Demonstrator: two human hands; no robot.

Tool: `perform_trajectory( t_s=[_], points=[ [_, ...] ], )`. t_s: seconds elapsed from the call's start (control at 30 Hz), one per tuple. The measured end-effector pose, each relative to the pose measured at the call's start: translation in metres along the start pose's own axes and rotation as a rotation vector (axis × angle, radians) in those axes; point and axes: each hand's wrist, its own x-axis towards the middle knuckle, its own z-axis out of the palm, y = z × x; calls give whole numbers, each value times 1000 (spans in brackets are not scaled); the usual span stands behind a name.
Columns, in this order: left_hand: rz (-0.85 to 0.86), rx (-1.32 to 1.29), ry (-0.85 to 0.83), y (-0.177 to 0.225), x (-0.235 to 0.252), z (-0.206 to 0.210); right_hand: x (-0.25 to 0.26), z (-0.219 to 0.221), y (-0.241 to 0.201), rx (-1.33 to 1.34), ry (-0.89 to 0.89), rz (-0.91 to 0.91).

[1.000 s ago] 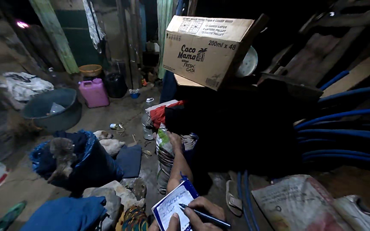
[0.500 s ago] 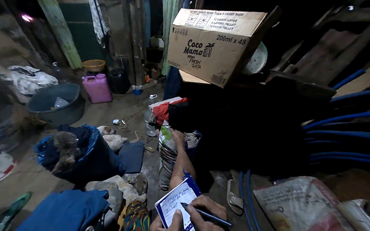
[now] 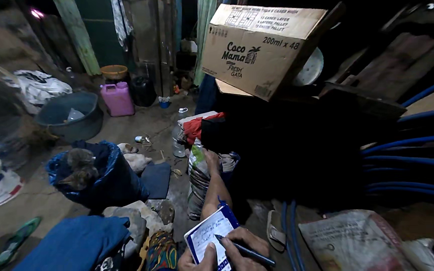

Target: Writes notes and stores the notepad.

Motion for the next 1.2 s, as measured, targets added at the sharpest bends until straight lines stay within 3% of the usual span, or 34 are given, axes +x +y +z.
perform_trajectory(
  t_s=[0.3, 0.53, 1.2],
  points=[
    [-35, 0, 3, 3, -1, 0, 6, -3, -9, 179, 72, 138],
    [-25, 10, 3, 1, 0, -1, 1, -2, -1, 77, 57, 50],
    [0, -3, 8, 1, 0, 0, 2, 0, 2, 61, 21, 32]
  ],
)
